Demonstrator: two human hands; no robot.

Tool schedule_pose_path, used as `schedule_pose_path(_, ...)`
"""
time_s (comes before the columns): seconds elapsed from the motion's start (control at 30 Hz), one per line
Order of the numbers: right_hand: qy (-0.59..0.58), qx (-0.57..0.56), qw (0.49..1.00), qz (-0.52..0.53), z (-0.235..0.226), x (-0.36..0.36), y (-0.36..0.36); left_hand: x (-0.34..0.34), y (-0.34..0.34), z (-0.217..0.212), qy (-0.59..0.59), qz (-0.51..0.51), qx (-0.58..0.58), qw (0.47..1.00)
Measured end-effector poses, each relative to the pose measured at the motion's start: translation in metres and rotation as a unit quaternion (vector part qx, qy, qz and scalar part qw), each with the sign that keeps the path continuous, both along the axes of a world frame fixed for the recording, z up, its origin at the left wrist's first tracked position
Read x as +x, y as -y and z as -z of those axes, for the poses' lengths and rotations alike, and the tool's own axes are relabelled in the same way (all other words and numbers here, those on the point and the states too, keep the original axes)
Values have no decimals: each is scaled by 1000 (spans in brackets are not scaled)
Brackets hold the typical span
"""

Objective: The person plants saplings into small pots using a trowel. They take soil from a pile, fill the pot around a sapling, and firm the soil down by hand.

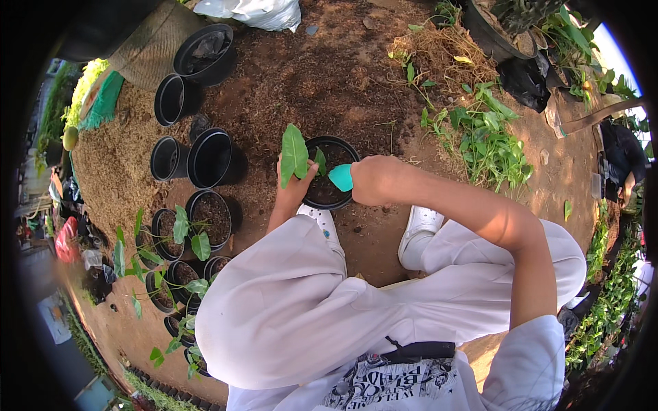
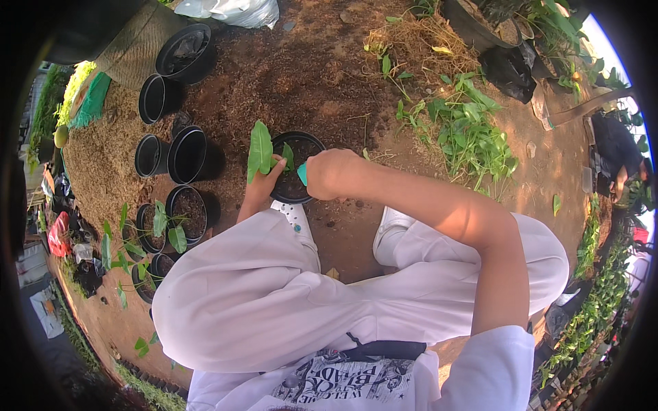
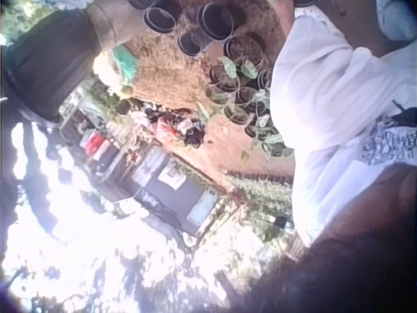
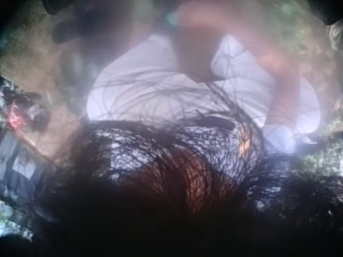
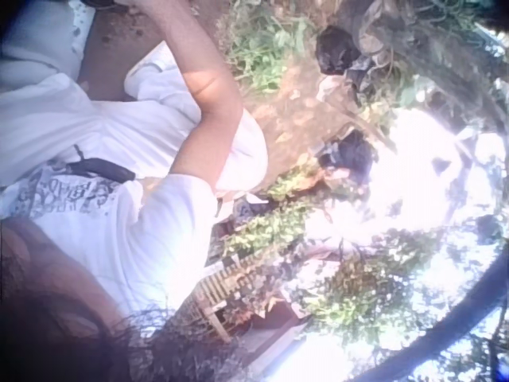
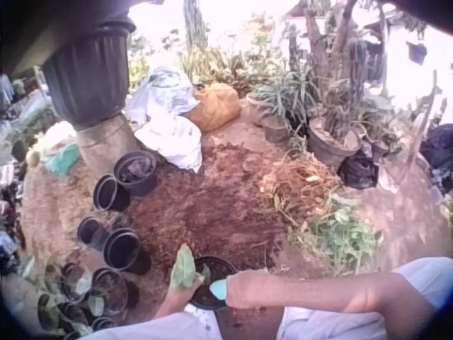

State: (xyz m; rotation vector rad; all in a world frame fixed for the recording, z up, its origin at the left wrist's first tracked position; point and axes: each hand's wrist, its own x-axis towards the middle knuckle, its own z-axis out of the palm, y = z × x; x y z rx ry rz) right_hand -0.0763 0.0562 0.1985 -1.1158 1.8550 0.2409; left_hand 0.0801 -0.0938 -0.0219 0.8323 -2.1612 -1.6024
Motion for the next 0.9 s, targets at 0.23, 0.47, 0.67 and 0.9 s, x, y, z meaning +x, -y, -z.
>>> schedule_pose_path(0.23,-109,-65,989,-80,-2,-9,-11,-4,-2,-26,-43,15,-53,998)
schedule_pose_path(0.47,12,4,1000,14,2,-18,-13,10,2,-41,1,57,-269,962)
schedule_pose_path(0.67,-39,-107,993,-24,30,-15,-31,35,-2,-54,146,99,-371,912)
schedule_pose_path(0.9,-46,-116,992,-37,17,-19,-34,42,-6,-43,175,146,-436,871)
